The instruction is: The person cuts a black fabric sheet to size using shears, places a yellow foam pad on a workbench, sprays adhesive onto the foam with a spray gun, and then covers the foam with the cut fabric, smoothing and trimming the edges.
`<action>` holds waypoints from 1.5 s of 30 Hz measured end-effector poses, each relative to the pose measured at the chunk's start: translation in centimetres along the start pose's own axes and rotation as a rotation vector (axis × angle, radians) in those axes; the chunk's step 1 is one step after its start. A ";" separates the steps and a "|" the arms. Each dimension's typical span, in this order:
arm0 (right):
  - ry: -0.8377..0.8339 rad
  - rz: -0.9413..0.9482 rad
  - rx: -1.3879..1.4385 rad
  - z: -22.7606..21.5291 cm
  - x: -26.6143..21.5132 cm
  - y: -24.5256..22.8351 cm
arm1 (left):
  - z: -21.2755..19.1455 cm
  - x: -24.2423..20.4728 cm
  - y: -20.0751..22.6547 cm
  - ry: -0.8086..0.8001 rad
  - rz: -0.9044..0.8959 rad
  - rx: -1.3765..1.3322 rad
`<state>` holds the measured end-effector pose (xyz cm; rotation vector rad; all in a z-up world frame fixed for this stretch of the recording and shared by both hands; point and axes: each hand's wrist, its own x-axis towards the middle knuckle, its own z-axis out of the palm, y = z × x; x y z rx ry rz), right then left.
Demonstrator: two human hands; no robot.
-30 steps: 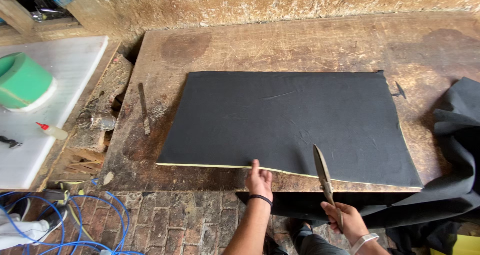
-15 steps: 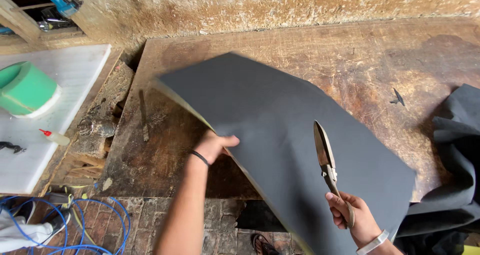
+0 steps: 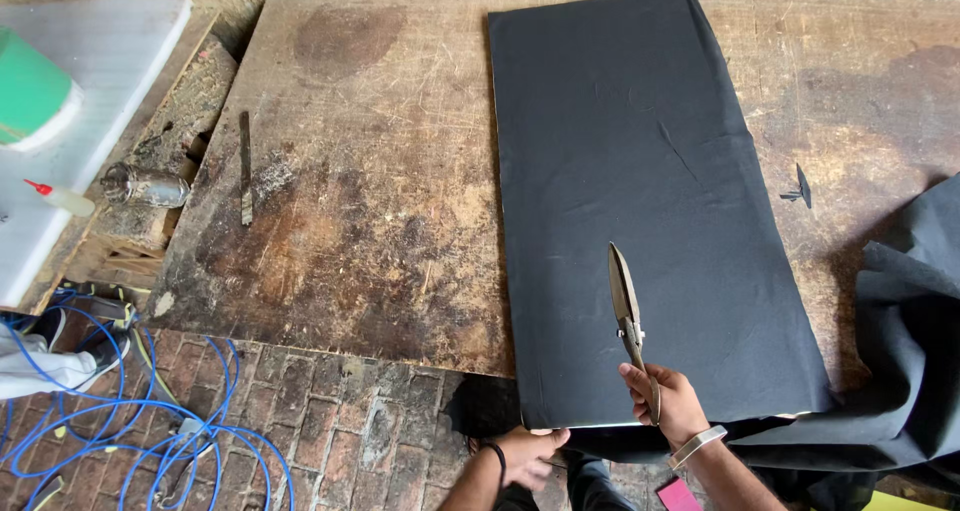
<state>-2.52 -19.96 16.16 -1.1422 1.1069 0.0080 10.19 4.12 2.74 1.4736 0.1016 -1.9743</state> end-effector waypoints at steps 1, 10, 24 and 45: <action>0.015 0.017 -0.034 -0.4 0.1 0.2 | 1.5 0.9 -0.6 0.079 0.108 -0.139; -0.064 -0.006 -0.093 -2.1 0.2 -0.6 | -16.2 -13.5 2.9 1.016 0.903 -0.938; -0.104 0.028 -0.279 0.4 -1.3 -1.3 | -9.1 -4.7 7.3 0.483 0.858 -1.170; 0.089 0.086 -0.038 -2.9 -3.2 1.4 | -15.8 -5.1 26.1 0.637 0.542 -1.150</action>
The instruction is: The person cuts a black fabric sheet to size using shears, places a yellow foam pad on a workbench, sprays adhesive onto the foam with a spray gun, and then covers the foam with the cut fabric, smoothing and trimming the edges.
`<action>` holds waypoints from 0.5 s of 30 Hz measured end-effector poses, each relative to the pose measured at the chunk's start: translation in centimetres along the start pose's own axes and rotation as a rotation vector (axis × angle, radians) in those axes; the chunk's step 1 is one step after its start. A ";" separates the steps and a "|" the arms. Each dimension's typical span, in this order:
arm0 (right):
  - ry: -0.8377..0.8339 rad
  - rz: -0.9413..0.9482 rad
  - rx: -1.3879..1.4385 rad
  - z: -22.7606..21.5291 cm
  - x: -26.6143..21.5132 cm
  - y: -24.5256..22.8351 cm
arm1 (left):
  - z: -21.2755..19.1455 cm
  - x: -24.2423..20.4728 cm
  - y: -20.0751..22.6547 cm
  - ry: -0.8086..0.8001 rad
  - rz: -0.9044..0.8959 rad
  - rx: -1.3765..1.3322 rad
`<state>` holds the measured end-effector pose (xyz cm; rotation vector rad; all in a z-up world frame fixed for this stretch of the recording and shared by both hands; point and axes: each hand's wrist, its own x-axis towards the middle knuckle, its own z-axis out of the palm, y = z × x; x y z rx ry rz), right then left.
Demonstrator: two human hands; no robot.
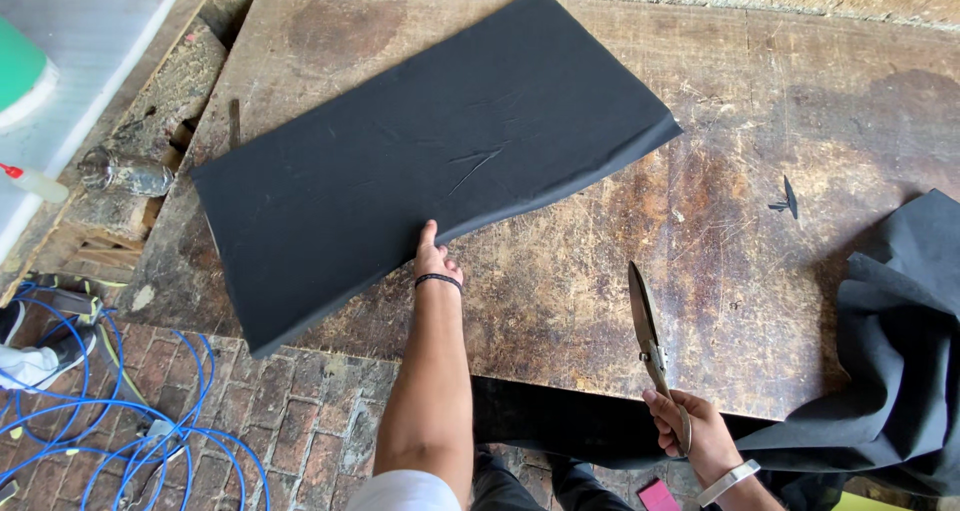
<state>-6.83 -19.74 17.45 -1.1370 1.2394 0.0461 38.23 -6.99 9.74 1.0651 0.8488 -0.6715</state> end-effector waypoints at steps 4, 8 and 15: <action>-0.018 0.001 -0.039 1.1 -0.1 -0.4 | 2.9 -2.5 -0.4 -0.110 0.071 -0.184; -0.058 -0.036 -0.102 2.4 -0.6 -1.5 | 3.5 -2.5 -2.6 -0.181 0.164 -0.321; -0.090 -0.069 -0.257 4.5 -1.5 -3.4 | -15.5 -0.8 -6.2 -0.165 0.057 0.145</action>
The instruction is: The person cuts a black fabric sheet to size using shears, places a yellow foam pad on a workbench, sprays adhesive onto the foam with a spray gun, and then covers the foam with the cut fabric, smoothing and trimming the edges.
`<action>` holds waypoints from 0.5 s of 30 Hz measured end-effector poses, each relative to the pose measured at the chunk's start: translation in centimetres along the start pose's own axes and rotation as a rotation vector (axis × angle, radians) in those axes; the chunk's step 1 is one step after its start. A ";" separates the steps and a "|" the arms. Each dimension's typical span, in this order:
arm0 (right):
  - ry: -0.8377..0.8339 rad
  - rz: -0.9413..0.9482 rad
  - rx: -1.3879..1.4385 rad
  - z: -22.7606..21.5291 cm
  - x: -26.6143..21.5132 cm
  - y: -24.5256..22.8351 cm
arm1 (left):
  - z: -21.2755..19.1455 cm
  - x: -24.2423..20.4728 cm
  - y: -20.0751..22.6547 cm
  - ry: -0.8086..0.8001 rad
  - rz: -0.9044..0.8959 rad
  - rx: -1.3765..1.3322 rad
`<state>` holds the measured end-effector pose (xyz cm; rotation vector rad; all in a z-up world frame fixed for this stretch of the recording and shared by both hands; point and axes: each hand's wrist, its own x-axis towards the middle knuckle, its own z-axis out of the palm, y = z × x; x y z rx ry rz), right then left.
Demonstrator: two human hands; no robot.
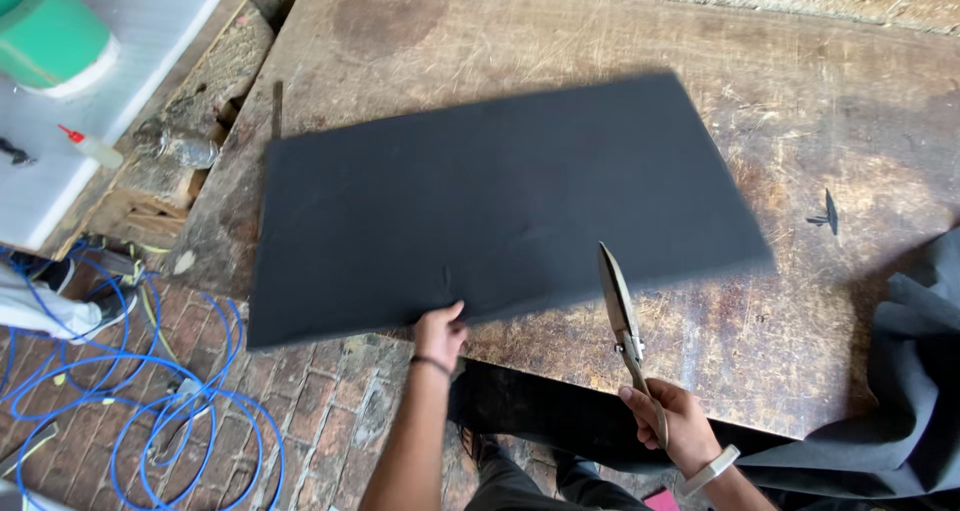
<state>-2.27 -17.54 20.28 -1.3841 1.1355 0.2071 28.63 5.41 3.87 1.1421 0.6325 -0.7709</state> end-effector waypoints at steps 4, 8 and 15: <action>-0.096 -0.030 -0.057 1.1 0.2 0.2 | -9.0 -1.6 -3.7 0.132 0.166 -0.453; -0.149 0.005 -0.134 2.0 0.6 1.4 | -9.2 -3.8 -4.6 0.372 0.056 -0.445; -0.194 -0.005 -0.222 1.7 0.8 3.4 | -7.4 -7.9 -2.4 0.401 0.348 -0.617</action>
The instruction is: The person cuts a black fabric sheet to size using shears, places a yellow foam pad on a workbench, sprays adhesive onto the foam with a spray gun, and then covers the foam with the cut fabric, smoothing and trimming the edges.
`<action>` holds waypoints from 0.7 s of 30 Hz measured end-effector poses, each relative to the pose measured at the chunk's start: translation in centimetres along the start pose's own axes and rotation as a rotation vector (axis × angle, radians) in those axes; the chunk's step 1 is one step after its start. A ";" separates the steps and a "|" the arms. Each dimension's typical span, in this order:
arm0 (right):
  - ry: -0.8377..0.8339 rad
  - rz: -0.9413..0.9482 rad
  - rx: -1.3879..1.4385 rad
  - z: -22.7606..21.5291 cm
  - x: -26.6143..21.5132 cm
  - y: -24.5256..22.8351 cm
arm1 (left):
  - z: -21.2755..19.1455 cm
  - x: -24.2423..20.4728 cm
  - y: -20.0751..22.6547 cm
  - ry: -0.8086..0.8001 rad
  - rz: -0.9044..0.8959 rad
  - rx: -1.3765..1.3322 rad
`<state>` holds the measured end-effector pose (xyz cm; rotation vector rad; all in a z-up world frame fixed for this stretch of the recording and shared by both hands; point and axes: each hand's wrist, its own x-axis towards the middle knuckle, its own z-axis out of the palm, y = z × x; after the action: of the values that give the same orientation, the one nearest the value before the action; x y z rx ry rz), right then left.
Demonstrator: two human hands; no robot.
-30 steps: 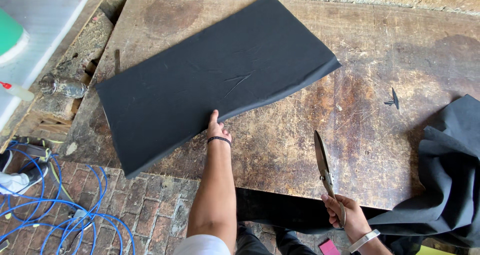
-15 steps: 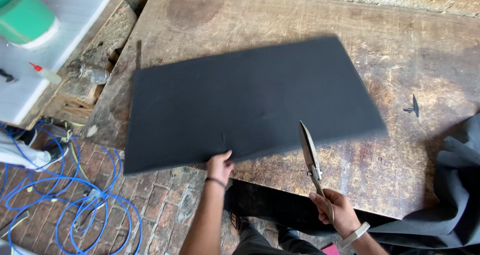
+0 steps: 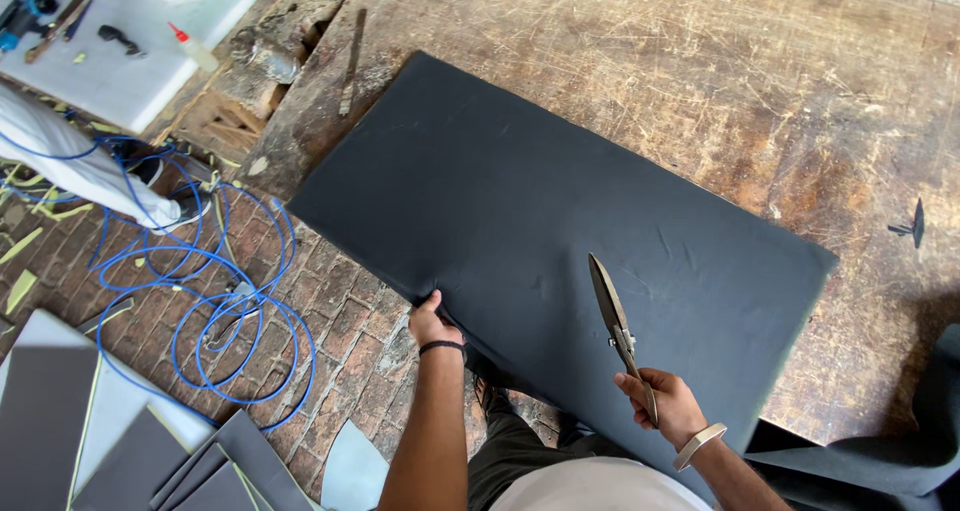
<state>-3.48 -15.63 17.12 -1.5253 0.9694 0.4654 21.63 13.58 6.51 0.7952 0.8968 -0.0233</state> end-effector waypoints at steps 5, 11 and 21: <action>-0.033 -0.053 0.010 -1.7 0.9 0.8 | -0.3 2.8 3.5 -0.042 -0.044 0.027; -0.069 -0.043 -0.058 -3.5 2.1 1.8 | -3.4 5.6 4.5 -0.158 0.102 0.233; -0.108 0.034 -0.087 -3.4 0.9 4.2 | -6.3 -11.1 -10.5 -0.315 -0.307 0.678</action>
<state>-7.10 -18.89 14.57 -1.5468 0.9025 0.6143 6.69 6.66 5.62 1.2298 0.6996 -0.7354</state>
